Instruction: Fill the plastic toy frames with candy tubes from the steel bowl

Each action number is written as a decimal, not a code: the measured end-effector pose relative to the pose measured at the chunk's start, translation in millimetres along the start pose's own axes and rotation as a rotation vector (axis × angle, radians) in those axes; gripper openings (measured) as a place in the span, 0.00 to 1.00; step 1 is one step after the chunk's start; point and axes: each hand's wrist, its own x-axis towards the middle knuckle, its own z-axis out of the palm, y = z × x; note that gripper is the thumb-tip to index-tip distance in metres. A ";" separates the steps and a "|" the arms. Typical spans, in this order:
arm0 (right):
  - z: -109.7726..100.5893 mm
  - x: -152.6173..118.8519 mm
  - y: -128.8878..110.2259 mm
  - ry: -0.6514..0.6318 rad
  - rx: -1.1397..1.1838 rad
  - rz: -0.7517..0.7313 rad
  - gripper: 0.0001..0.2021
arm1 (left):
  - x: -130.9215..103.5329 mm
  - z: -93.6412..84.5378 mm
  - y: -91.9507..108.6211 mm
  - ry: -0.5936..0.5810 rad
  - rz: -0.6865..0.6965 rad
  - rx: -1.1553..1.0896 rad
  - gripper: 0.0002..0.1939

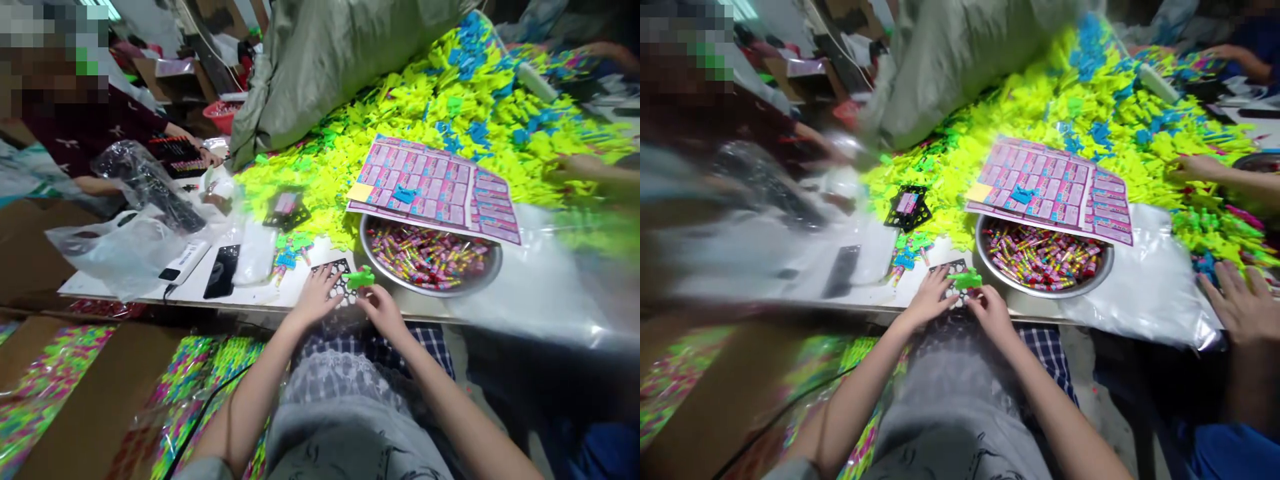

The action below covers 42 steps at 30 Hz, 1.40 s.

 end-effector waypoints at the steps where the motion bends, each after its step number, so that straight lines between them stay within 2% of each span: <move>1: 5.8 15.5 -0.1 -0.005 -0.023 -0.036 0.05 | -1.6 -1.2 -5.9 0.014 -0.002 0.010 0.30; 5: 35.6 75.0 8.1 0.015 -0.043 -0.094 0.04 | -17.3 -11.9 -22.8 0.048 -0.053 0.067 0.26; 8: 55.1 106.1 19.4 0.049 -0.019 -0.081 0.03 | -31.5 -17.7 -22.0 0.068 -0.206 0.134 0.23; 10: 60.8 115.1 25.8 0.049 0.001 -0.068 0.03 | -39.9 -18.4 -15.7 0.082 -0.319 0.186 0.24; 13: 57.3 112.6 31.7 0.001 0.028 -0.052 0.05 | -48.7 -17.9 -4.7 0.093 -0.427 0.249 0.27; 16: 48.0 104.7 35.6 -0.038 0.048 -0.014 0.08 | -51.7 -18.5 0.9 0.096 -0.461 0.272 0.27; 19: 43.4 104.7 43.0 -0.010 0.060 0.026 0.10 | -49.8 -19.2 1.5 0.115 -0.461 0.274 0.25; 23: 48.0 116.1 58.4 0.055 0.076 0.039 0.09 | -44.3 -18.0 0.5 0.167 -0.470 0.283 0.22; 29: 57.2 128.5 72.9 0.105 0.082 -0.024 0.07 | -46.5 -14.4 0.1 0.224 -0.467 0.305 0.18; 32: 58.0 130.7 74.9 0.122 0.070 -0.041 0.07 | -49.7 -12.7 3.0 0.235 -0.464 0.293 0.18; 37: 56.8 135.6 70.7 0.161 0.057 -0.056 0.07 | -43.8 -7.4 8.4 0.262 -0.539 0.293 0.18; 42: 56.9 139.7 63.4 0.169 0.045 -0.068 0.09 | -37.6 -2.4 4.6 0.307 -0.548 0.256 0.18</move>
